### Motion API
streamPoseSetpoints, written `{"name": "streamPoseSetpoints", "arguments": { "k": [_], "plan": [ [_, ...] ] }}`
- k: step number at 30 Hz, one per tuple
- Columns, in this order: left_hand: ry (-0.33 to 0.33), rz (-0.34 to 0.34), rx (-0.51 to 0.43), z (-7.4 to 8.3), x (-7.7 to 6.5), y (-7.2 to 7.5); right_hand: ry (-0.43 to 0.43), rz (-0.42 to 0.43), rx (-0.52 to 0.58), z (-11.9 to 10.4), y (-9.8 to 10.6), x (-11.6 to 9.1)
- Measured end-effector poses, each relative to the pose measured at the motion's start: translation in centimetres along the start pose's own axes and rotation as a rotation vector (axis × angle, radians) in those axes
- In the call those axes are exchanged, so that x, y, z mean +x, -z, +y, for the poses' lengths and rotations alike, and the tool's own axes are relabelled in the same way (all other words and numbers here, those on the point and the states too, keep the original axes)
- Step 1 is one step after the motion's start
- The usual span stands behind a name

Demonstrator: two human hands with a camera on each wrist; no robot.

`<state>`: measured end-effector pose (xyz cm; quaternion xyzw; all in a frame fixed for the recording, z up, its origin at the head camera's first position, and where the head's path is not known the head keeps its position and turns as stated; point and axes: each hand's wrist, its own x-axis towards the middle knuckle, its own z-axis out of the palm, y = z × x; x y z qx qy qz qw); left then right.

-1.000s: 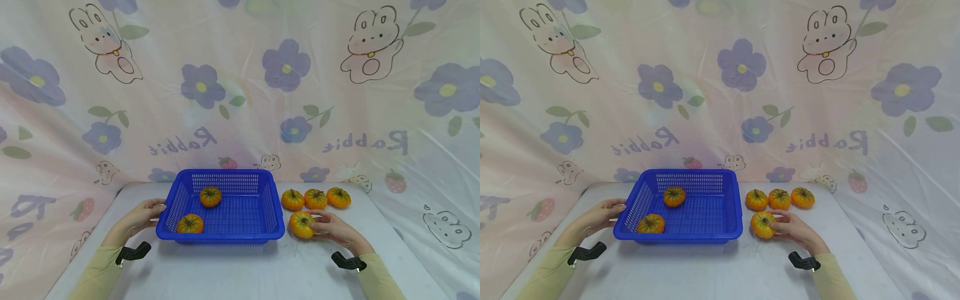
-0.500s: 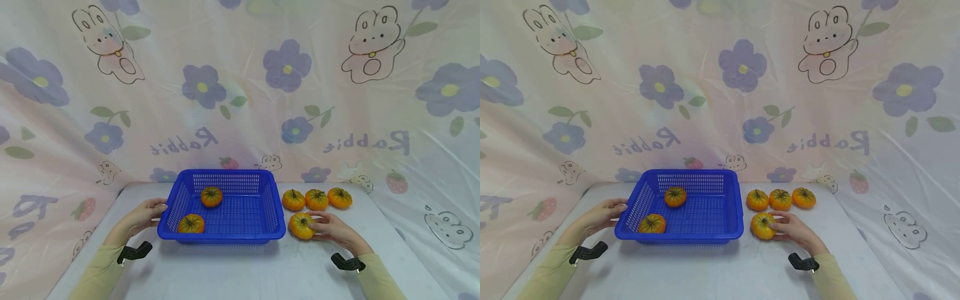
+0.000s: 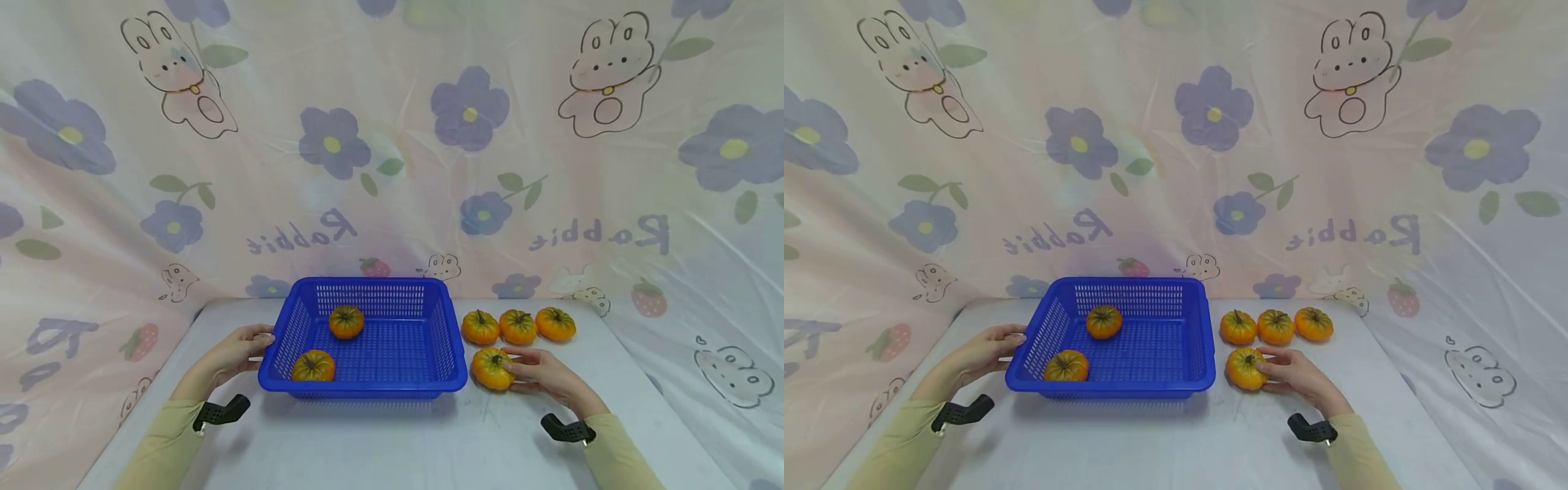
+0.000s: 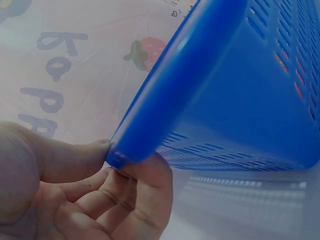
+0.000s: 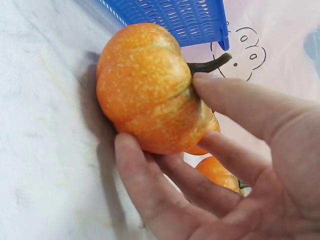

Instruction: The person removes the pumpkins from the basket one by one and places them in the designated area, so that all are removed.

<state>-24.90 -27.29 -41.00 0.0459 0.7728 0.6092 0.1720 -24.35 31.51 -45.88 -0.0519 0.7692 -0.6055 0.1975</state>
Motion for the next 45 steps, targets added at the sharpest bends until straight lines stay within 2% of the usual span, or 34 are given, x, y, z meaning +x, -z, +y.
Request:
{"name": "streamPoseSetpoints", "arguments": {
  "k": [5, 11, 16, 27, 31, 38, 41, 45],
  "plan": [
    [0.004, 0.009, 0.001, 0.0, 0.0, 0.0, 0.003, 0.011, -0.013, -0.1, 0.1, -0.1],
    [0.004, 0.012, 0.003, 0.1, -0.1, -0.1, 0.008, 0.041, -0.091, -0.9, 0.6, -0.6],
    [-0.006, 0.007, -0.001, 0.2, -0.1, -0.2, 0.031, 0.062, -0.120, -2.3, 1.2, -1.1],
    [-0.018, -0.010, 0.005, 0.0, -0.1, -0.1, 0.141, 0.039, -0.178, -6.2, 1.4, -1.6],
    [-0.019, -0.017, 0.005, 0.0, -0.1, 0.0, 0.179, 0.036, -0.198, -7.7, 0.9, -1.2],
    [-0.012, -0.011, -0.006, 0.1, 0.0, -0.1, 0.183, 0.035, -0.251, -10.7, -0.6, -0.4],
    [-0.017, -0.017, -0.007, 0.0, 0.1, -0.1, 0.205, 0.017, -0.268, -11.8, -1.5, 0.2],
    [-0.014, -0.010, -0.014, 0.0, 0.0, -0.1, 0.249, -0.043, -0.219, -13.0, -3.3, 1.4]
  ]
}}
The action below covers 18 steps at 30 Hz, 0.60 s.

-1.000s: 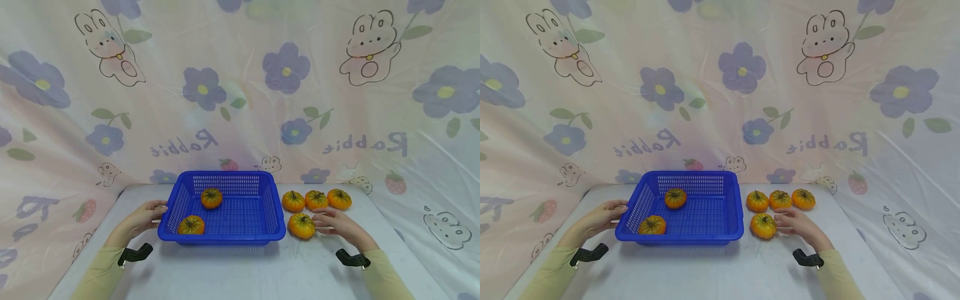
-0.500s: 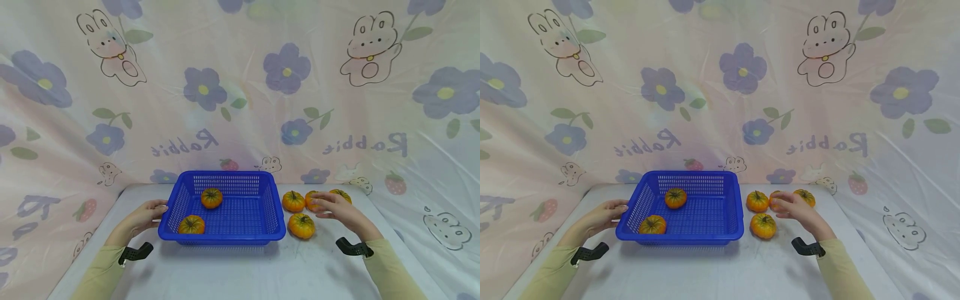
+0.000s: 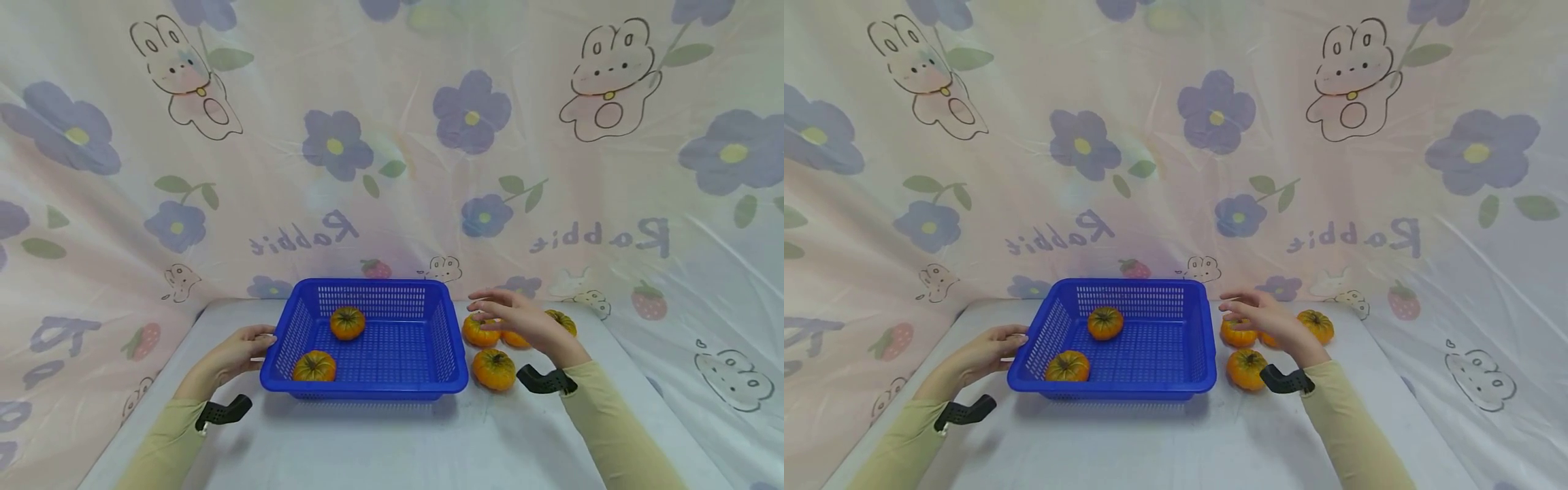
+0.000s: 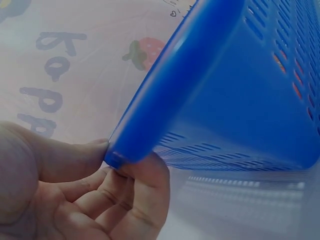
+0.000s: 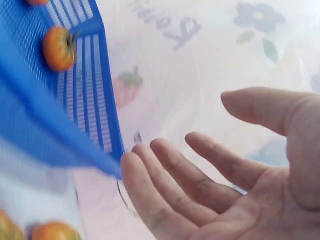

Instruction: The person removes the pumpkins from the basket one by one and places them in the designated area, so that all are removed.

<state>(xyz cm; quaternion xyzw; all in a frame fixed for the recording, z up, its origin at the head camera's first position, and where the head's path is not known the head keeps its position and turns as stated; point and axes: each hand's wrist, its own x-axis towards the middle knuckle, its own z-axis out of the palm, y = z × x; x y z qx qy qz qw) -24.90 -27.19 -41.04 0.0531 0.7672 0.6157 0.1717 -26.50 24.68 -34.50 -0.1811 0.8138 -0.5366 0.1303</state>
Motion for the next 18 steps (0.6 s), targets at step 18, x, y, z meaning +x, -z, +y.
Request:
{"name": "streamPoseSetpoints", "arguments": {
  "k": [18],
  "plan": [
    [0.012, 0.030, -0.003, -0.1, 0.2, 0.1, -0.020, -0.191, 0.124, -2.5, -7.2, 6.3]
  ]
}}
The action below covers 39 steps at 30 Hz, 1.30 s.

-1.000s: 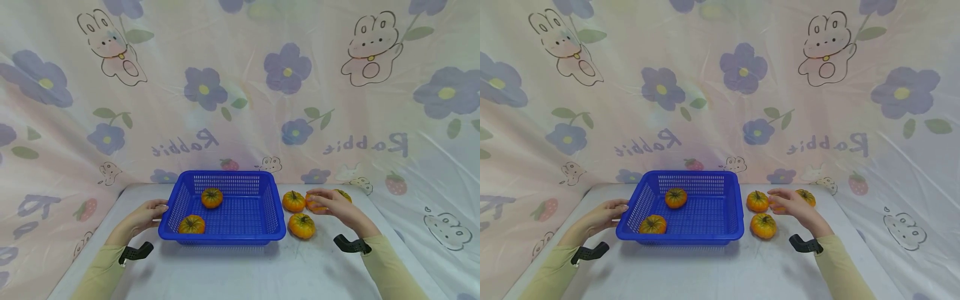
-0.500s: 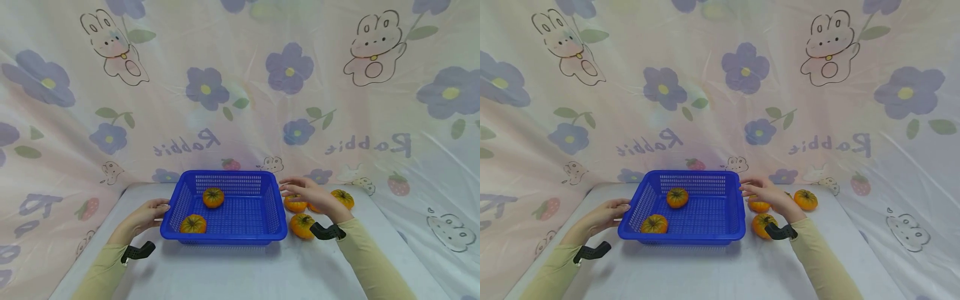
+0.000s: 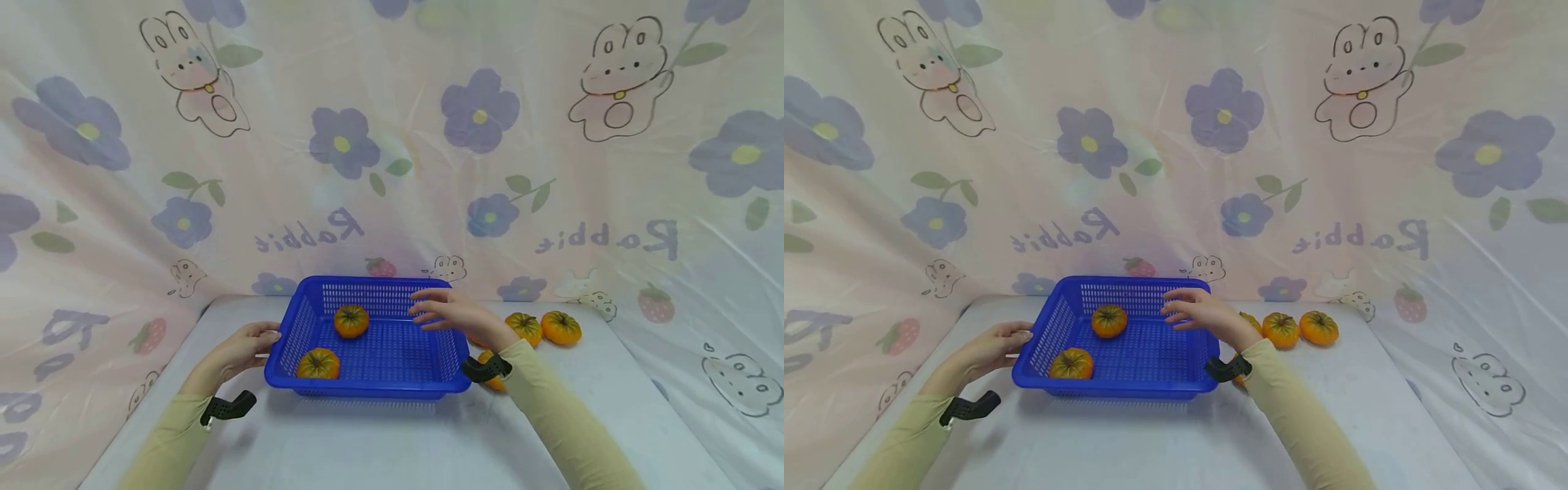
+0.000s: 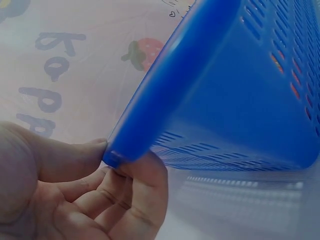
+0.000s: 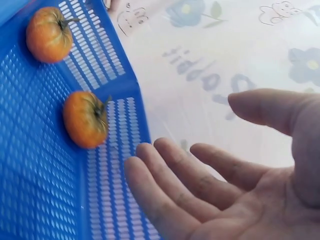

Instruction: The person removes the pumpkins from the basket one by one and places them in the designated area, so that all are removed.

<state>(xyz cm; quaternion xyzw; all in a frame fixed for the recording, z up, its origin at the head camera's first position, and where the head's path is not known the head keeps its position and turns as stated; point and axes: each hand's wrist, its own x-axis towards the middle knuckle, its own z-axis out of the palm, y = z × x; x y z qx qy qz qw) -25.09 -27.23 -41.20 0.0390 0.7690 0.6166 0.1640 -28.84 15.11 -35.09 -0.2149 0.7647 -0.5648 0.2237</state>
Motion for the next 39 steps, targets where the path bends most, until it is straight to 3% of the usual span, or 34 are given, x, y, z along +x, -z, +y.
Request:
{"name": "streamPoseSetpoints", "arguments": {
  "k": [8, 18, 39],
  "plan": [
    [0.009, 0.006, -0.027, 0.0, -0.1, -0.1, -0.011, -0.103, 0.023, 0.2, -3.2, 2.6],
    [0.013, 0.020, -0.033, 0.1, -0.4, -0.3, -0.035, -0.172, 0.019, 0.3, -6.6, 5.0],
    [0.001, -0.002, -0.071, -0.7, 0.0, 0.1, -0.111, -0.257, 0.111, -0.1, -10.4, 8.3]
  ]
}}
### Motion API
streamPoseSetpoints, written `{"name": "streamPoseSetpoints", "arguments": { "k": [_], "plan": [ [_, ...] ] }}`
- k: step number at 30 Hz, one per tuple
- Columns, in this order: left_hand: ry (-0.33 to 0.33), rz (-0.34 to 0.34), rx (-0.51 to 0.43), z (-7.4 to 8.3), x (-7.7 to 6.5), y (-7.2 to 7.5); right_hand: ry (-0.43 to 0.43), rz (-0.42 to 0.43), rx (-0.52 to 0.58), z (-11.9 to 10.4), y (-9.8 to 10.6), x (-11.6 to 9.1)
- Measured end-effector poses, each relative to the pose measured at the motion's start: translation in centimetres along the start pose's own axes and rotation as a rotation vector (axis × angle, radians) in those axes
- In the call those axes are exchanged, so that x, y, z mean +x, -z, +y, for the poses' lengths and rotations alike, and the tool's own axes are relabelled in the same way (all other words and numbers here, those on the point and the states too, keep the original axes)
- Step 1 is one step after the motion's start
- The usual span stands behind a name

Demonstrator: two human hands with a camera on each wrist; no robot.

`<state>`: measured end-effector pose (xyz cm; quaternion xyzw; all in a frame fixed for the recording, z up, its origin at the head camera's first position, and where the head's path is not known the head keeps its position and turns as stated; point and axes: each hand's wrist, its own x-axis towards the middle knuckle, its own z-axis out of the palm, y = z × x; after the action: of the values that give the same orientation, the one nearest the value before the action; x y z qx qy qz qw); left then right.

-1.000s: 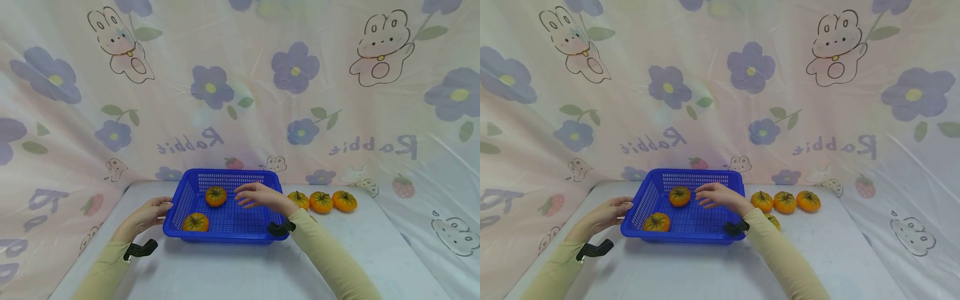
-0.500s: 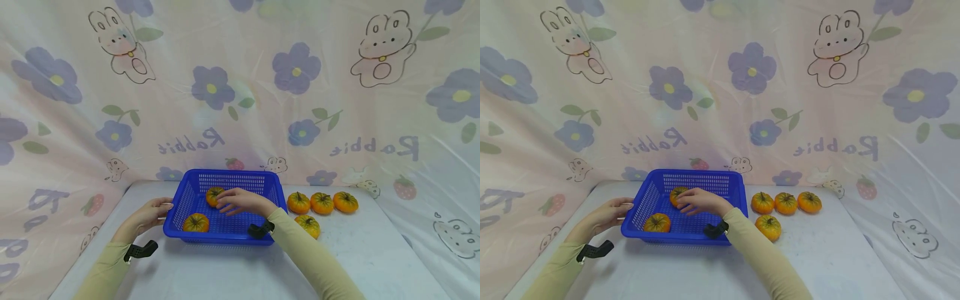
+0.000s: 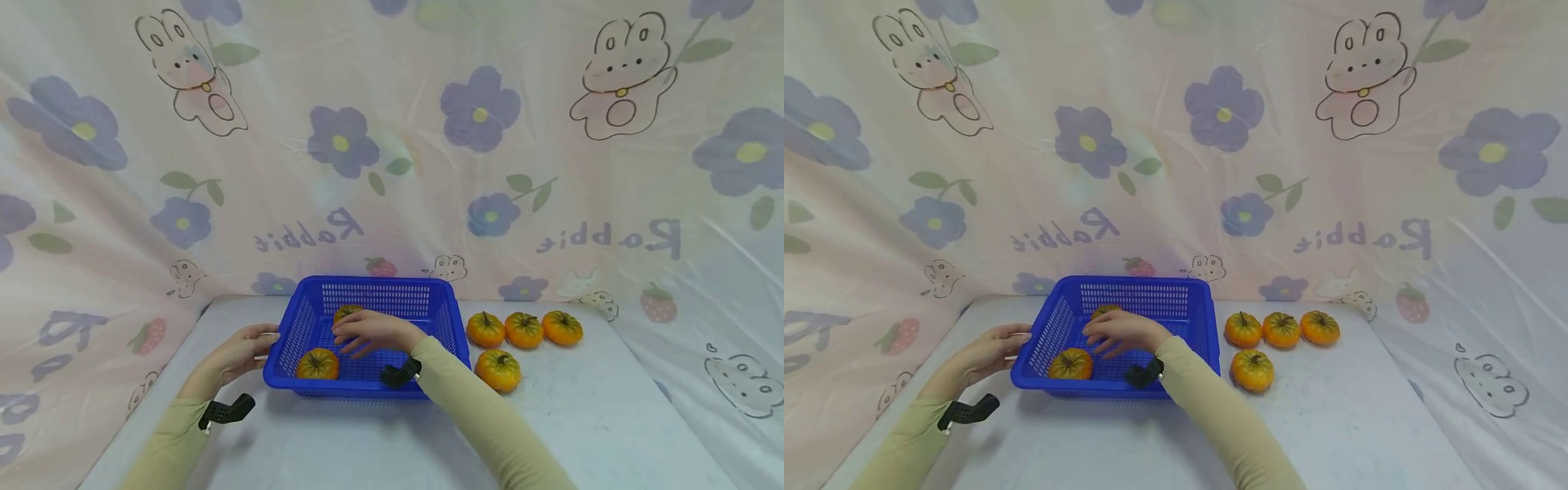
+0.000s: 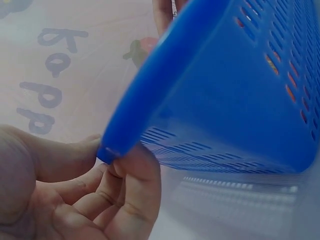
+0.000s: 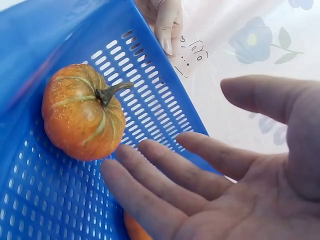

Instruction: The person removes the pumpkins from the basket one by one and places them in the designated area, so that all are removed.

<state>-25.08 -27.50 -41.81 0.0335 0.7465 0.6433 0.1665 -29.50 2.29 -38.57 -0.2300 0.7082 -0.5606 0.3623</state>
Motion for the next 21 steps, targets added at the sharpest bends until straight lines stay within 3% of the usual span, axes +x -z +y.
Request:
{"name": "streamPoseSetpoints", "arguments": {
  "k": [21],
  "plan": [
    [-0.015, -0.002, 0.019, 0.0, -0.1, 0.1, -0.076, 0.018, -0.029, 0.3, -0.8, 1.8]
  ]
}}
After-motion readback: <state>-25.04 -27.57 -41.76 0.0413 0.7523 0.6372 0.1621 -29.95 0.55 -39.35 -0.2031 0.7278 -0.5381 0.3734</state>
